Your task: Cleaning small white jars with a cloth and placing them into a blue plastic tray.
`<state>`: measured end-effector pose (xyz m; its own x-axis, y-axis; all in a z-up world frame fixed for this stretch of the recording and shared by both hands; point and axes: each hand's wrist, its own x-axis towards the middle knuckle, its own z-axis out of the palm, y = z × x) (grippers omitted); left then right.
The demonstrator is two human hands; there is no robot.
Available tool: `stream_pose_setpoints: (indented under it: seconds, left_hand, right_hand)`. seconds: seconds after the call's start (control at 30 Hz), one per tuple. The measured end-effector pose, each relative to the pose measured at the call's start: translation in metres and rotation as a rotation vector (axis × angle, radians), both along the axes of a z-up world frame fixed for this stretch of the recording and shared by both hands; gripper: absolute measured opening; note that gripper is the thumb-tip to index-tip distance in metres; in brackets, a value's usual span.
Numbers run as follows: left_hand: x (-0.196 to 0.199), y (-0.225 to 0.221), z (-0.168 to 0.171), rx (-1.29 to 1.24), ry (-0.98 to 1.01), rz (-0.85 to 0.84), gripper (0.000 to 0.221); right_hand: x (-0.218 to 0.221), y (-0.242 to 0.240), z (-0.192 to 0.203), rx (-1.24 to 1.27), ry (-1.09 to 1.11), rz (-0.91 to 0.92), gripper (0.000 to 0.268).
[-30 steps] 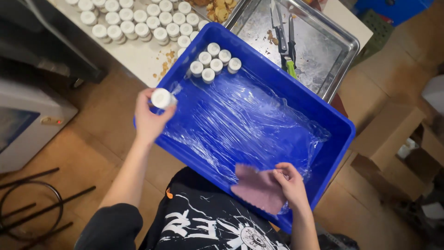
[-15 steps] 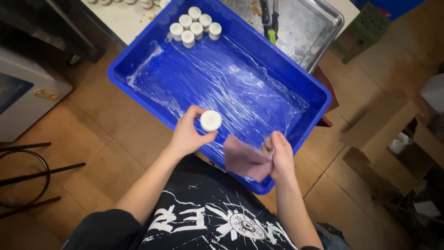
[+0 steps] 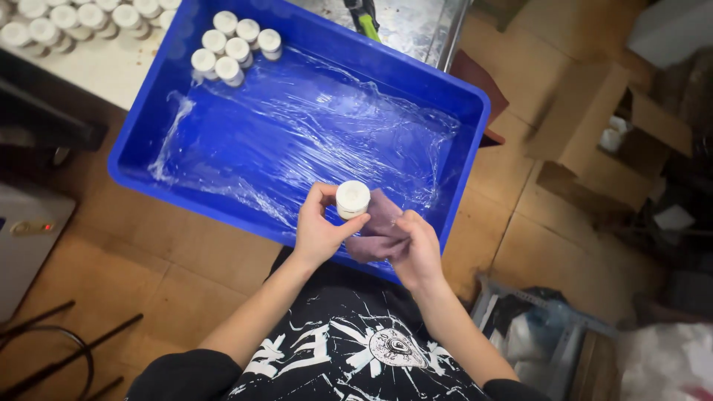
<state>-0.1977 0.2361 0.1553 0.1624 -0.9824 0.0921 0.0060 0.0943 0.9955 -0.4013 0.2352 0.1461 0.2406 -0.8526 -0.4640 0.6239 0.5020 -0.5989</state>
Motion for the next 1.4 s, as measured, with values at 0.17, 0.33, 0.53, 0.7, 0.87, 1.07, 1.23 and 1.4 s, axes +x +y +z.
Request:
stream_pose_setpoints:
  seconds: [0.17,0.33,0.53,0.7,0.87,1.07,1.23,1.4]
  left_hand:
    - [0.033,-0.023,-0.01,0.033,0.038,-0.121,0.047]
    - [0.083,-0.055,0.002,0.083,-0.124,-0.276,0.048]
    - [0.101,-0.087,0.001,0.118,-0.144,-0.473,0.048]
    - [0.082,-0.098,0.006,0.197,-0.165,-0.764,0.049]
    - [0.057,-0.091,-0.006,0.217,-0.15,-1.005,0.05]
    - [0.012,-0.062,-0.011,0.252,-0.109,-1.142,0.048]
    - [-0.026,-0.017,-0.009,0.265,-0.052,-1.074,0.047]
    - [-0.048,0.011,-0.013,0.205,-0.04,-0.812,0.052]
  right_hand:
    - [0.036,-0.012,-0.021,-0.069,0.16,-0.13,0.025]
    - [0.087,-0.036,0.007,-0.098,0.124,-0.393,0.023]
    - [0.112,-0.019,0.018,0.013,0.127,-0.358,0.039]
    - [0.111,0.018,-0.004,-0.018,0.137,-0.576,0.034]
    - [0.112,0.062,-0.019,0.085,0.166,-0.843,0.02]
    - [0.092,0.097,-0.011,0.121,0.119,-0.989,0.015]
    - [0.051,0.13,-0.008,0.016,0.128,-0.916,0.019]
    - [0.025,0.127,0.025,-0.158,0.341,-0.827,0.027]
